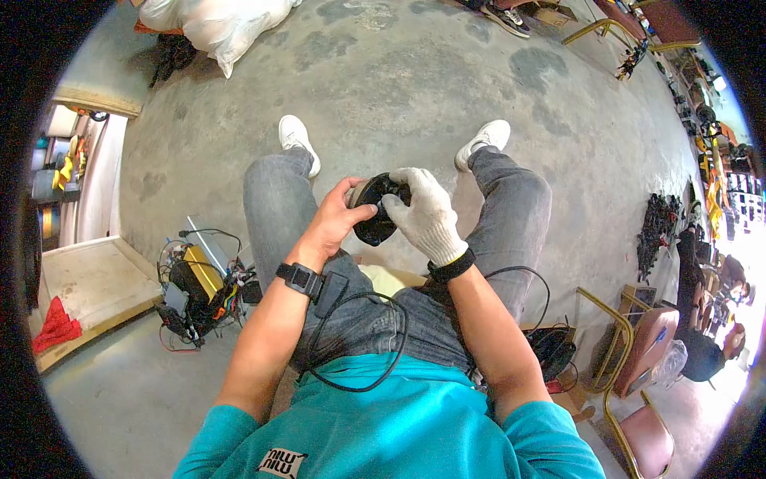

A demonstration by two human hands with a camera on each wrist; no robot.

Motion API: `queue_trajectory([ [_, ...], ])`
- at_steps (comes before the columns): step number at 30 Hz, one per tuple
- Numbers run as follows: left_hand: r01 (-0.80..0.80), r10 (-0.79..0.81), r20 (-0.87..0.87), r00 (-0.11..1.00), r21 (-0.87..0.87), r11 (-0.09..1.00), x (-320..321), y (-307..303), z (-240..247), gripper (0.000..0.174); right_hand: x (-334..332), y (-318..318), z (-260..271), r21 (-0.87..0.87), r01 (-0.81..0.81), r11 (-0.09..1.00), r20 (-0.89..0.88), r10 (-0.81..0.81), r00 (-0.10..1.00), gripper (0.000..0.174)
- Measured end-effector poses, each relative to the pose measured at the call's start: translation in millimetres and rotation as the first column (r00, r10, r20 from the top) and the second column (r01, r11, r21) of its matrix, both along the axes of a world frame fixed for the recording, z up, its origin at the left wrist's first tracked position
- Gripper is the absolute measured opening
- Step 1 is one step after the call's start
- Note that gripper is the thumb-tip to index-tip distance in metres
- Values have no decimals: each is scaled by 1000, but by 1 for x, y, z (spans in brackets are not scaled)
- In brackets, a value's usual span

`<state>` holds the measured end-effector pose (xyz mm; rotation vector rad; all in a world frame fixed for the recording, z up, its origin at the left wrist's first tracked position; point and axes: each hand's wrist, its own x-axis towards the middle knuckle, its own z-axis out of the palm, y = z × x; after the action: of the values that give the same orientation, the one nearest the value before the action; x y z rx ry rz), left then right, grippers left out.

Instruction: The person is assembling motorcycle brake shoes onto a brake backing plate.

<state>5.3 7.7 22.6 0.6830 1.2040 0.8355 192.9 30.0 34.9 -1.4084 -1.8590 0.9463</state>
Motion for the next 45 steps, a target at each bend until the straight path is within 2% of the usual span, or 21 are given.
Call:
queue_trajectory([
  [11,4,-4,-6,1000,13,1000,0,-1,-1,50,0,0,-4,28,-10,1000,-35,11,999,32],
  [17,13,-13,31,999,-5,1000,-1,0,-1,50,-2,-1,-3,25,20,999,-44,-19,999,31],
  [19,-19,19,100,995,1,1000,-2,0,-6,51,-2,-1,-3,22,40,999,-46,-39,998,31],
  [31,-57,55,147,988,9,998,-4,1,-12,51,-3,-1,-1,52,12,999,-48,-10,999,32],
  [33,-59,58,149,987,6,998,-4,1,-13,51,-4,-1,0,11,40,999,-94,-39,995,35],
  [37,-69,68,164,984,-3,998,-4,1,-14,51,-5,-1,4,20,59,998,-70,-58,996,37],
  [40,-28,32,166,986,-26,999,-6,1,-14,51,-2,1,0,14,83,996,-149,-80,986,35],
  [45,-26,28,161,987,-11,1000,-7,1,-14,51,-3,-1,14,-21,-29,999,-38,28,999,36],
])
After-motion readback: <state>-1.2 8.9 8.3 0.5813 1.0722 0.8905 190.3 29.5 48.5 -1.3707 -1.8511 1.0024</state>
